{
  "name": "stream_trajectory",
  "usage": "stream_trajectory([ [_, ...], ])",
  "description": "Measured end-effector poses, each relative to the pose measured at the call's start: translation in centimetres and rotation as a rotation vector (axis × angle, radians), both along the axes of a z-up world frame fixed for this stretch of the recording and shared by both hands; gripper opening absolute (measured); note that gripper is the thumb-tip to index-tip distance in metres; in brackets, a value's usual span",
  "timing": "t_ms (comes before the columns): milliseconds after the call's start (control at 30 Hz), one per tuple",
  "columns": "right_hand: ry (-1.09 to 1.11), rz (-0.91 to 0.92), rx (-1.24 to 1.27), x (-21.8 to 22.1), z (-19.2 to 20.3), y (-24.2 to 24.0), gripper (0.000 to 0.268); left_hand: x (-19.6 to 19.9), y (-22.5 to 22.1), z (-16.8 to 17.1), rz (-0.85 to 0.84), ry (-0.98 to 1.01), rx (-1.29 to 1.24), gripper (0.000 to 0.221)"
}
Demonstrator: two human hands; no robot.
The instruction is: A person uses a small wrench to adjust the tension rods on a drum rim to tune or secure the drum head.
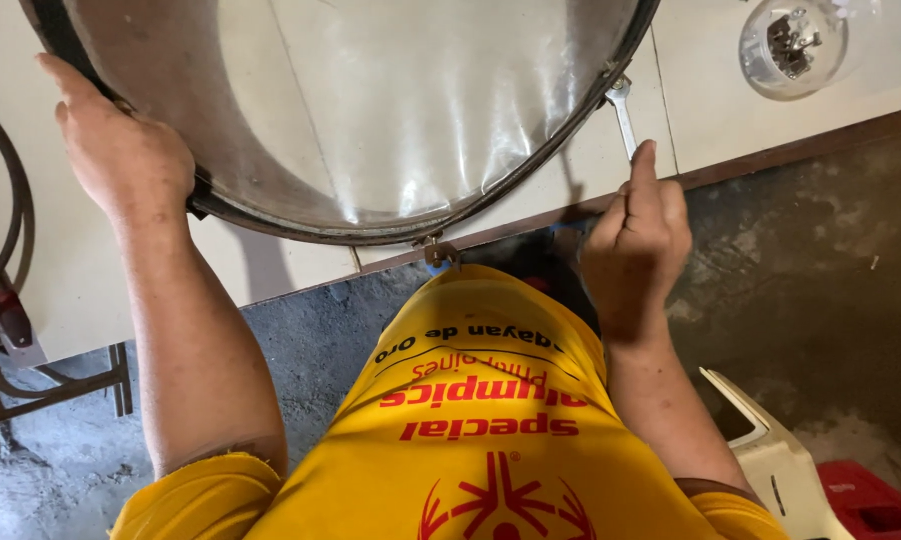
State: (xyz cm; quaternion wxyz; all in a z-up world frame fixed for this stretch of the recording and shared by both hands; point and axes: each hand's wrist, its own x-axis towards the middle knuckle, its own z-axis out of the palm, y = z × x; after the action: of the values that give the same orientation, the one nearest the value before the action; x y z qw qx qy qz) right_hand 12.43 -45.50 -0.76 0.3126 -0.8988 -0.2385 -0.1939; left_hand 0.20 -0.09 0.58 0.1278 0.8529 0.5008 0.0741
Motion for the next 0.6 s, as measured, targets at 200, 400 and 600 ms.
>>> stream_trajectory([
  [200,-0.106,0.101,0.087,2.5,-3.9,-2.8,0.061,-0.5,0.2,-0.4,-0.007,-0.039,0.004,0.076],
  [400,0.005,0.268,0.066,10.0,-1.5,-6.8,0.039,0.1,-0.6,0.6,0.056,-0.044,-0.021,0.073],
  [600,0.135,0.655,-0.149,23.2,-2.1,-7.4,0.035,0.1,-0.9,0.8,-0.037,-0.135,0.124,0.068],
])
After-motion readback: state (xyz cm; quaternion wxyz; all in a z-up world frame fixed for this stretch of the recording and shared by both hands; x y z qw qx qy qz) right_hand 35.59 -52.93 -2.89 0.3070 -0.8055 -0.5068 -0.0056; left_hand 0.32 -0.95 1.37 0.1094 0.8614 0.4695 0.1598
